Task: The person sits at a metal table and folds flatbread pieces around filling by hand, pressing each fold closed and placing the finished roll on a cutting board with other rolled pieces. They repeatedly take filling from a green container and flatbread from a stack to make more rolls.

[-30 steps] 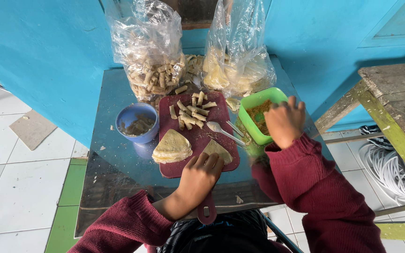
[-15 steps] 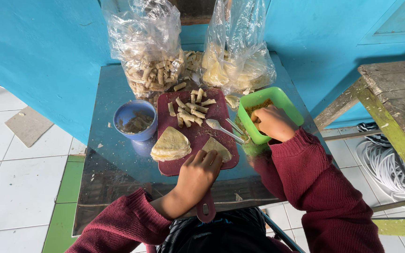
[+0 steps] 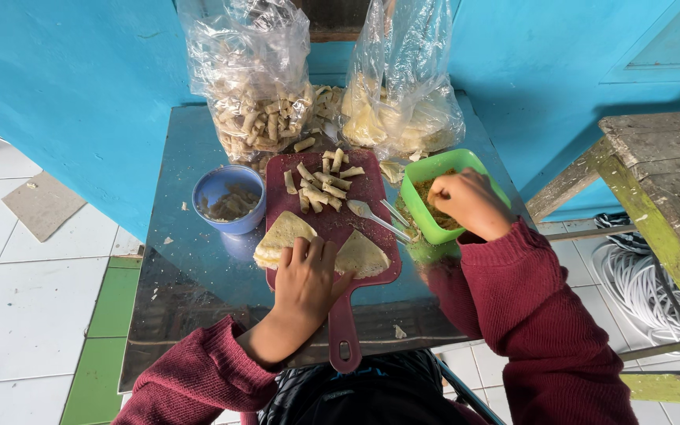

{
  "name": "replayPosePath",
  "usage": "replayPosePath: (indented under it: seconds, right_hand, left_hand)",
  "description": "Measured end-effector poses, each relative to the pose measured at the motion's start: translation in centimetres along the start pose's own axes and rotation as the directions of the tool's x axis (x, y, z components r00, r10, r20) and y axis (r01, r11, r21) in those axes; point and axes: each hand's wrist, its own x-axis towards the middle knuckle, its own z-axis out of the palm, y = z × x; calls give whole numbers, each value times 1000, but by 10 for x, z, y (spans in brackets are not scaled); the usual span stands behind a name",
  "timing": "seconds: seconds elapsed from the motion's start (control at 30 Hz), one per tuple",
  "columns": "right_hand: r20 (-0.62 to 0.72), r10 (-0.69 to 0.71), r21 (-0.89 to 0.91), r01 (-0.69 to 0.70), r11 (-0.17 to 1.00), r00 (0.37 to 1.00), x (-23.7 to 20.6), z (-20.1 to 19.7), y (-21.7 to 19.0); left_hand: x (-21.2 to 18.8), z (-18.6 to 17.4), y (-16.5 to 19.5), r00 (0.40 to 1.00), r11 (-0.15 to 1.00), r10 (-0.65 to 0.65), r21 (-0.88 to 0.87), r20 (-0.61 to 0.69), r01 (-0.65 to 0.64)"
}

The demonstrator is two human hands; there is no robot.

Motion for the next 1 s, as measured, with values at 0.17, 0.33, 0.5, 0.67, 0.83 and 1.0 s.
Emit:
replayPosePath:
  seconds: [0.17,0.33,0.5,0.67,0.83,1.0]
  right_hand:
    - [-252,-222,19,234,972,942,-17,-28,-24]
    - [-292,-420,33,447,894,860,-28,-19,-62]
    - [-125,-545,180,559,809,829,-30,25,-96]
    - [-27,-515,228,507,832,857,-40,49,-102]
    - [-23,-495,220,487,845,869,-45,46,-97]
    - [-132,-504,269,521,810,853,-43,46,-97]
  left_hand:
    - [-3,10,2,998,998,-29,-61,56,32]
    - [-1,13,2,996,975,-58,-212,63,71]
    - [0,12,3,999,977,-41,-211,24,46]
    - [0,11,4,999,980,-36,-193,24,40]
    - [2,13,4,999,984,-35,-175,16,37]
    - [3,15,4,999,992,-38,-122,38,42]
